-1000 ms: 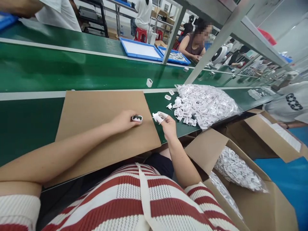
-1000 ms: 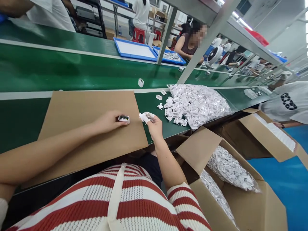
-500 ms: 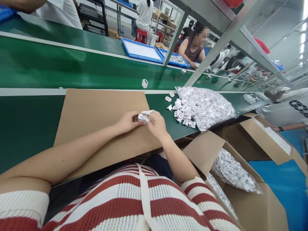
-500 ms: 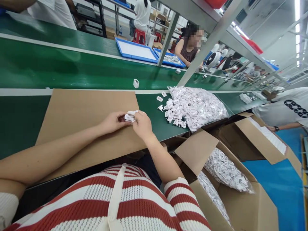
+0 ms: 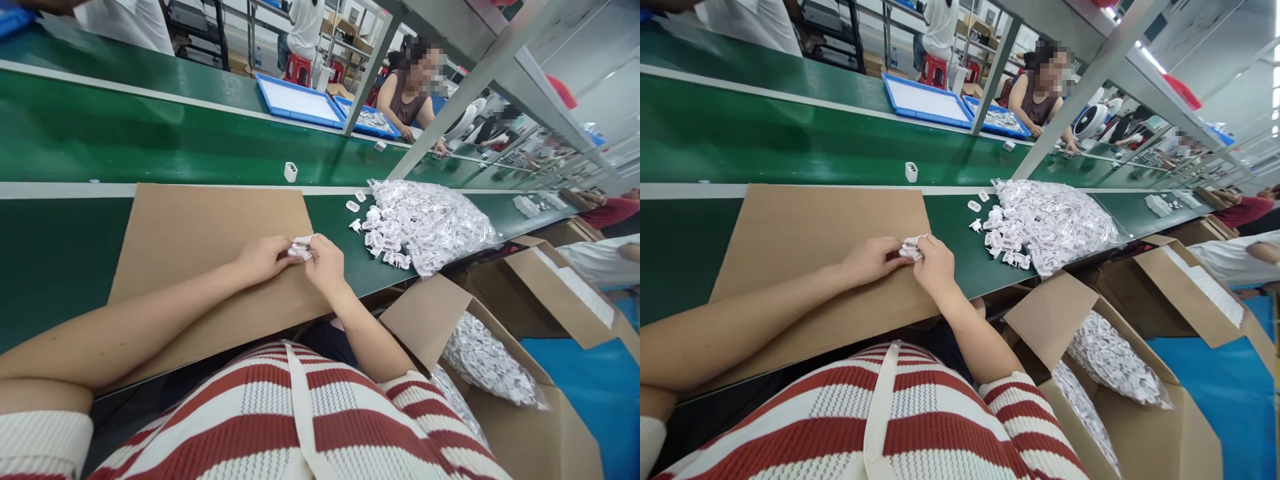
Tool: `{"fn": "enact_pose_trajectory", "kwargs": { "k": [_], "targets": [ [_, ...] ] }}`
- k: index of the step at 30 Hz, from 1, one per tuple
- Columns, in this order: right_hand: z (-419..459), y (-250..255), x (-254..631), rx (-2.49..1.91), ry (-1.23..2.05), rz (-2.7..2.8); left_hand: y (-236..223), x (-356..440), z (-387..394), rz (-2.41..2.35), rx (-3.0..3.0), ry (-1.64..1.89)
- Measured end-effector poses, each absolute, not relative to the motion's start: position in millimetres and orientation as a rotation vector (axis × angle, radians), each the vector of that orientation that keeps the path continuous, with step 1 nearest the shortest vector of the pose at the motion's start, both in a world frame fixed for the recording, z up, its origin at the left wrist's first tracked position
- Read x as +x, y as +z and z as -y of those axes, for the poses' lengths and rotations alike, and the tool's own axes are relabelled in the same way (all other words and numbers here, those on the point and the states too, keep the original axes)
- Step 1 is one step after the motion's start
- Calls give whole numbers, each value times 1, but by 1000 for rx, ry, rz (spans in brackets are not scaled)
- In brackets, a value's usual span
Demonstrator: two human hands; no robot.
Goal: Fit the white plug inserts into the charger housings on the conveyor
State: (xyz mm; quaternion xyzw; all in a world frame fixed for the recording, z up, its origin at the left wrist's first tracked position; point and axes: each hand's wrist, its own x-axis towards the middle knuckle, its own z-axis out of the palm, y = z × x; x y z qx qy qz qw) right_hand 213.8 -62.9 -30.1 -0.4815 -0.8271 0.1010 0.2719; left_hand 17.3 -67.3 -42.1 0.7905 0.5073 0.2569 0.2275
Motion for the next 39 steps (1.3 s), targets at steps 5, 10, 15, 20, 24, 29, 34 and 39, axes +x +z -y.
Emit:
{"fn": "enact_pose_trajectory", "kwargs": {
  "k": [5,10,15,20,24,29,34,39],
  "targets": [
    [54,-40,223,-1144,544,2117,-27,12,54,-1334,2115,566],
    [24,-46,261,-1204,471,1953,-5,-20,8,-1593,1901,699],
    [-11,-49,293,-1806,-48,1998,25,-73,-40,-2106,1684,820],
    [-34,-55,300,-1972,-155,2033,29,-99,-54,-2280,1545,852],
    [-33,-54,298,-1920,-183,1991,15,-106,-66,-2362,1612,987],
    [-16,-45,287,-1579,339,1866,-4,-107,-96,-2045,2440,856],
    [8,-35,273,-1299,990,1595,-4,-99,-123,-1943,2430,331],
    [36,-26,268,-1228,1029,1557,13,-86,-114,-1978,2366,317]
  ]
}}
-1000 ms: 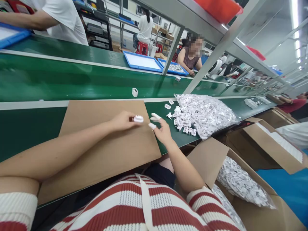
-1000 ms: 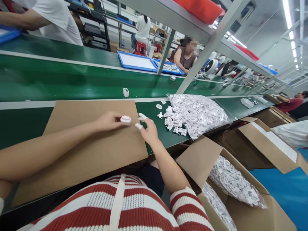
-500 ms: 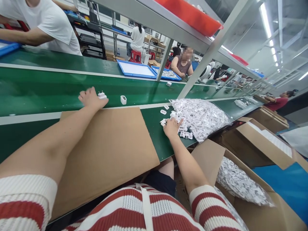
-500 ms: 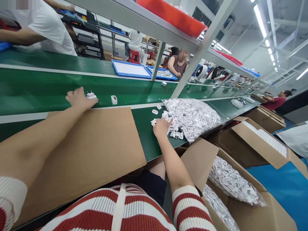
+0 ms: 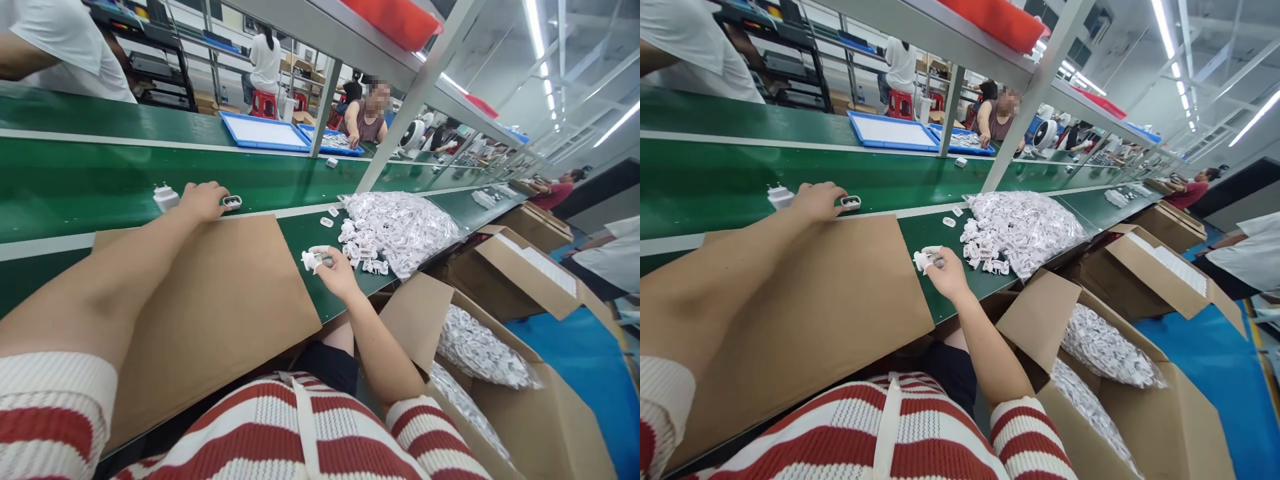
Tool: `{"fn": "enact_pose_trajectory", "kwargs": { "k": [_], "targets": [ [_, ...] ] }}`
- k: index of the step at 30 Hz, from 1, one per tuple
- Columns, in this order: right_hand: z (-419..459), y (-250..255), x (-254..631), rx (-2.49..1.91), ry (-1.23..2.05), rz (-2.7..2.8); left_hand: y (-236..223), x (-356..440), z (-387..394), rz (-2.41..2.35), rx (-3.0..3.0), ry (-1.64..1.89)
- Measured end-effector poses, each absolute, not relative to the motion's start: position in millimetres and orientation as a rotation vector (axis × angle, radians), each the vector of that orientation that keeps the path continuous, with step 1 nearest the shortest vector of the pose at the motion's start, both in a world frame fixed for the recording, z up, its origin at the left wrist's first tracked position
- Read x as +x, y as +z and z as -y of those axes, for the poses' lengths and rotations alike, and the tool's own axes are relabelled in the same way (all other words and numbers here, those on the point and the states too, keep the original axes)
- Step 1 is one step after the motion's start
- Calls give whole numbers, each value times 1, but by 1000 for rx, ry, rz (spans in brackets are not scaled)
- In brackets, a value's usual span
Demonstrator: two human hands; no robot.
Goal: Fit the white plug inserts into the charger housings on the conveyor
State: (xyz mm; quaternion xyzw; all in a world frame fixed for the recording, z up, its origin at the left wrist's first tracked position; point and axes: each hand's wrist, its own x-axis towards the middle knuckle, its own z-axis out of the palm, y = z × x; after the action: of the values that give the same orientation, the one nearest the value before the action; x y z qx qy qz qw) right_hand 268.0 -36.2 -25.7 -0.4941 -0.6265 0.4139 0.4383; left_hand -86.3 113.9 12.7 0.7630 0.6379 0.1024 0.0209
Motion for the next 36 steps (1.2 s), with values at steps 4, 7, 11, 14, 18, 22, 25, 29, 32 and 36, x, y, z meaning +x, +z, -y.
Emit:
{"fn": "enact_pose_trajectory", "kwargs": {
  "k": [4,7,11,14,18,22,25,29,32,36],
  "targets": [
    [56,-28,262,-1267,763,1929,22,-63,-81,-1929,2399,423],
    [60,-35,260,-1285,694,2200,15,-41,-48,-1921,2288,492],
    [51,-40,263,-1211,867,2169,-8,-19,2,-1678,1981,594],
    [42,-36,261,-1210,845,2015,-23,-6,29,-1522,1778,684],
    [33,-26,241,-1111,688,1988,-38,5,38,-1368,1637,820],
    [27,-17,214,-1140,440,2188,-53,8,37,-1307,1627,970],
    [25,-12,203,-1191,341,2301,-61,8,37,-1313,1683,1037],
    [24,-6,198,-1223,306,2450,-64,7,39,-1323,1800,1049],
    [24,-3,197,-1245,256,2503,-63,8,41,-1327,1850,1067],
    [25,-1,194,-1259,228,2533,-58,7,44,-1440,2068,962]
  ]
}}
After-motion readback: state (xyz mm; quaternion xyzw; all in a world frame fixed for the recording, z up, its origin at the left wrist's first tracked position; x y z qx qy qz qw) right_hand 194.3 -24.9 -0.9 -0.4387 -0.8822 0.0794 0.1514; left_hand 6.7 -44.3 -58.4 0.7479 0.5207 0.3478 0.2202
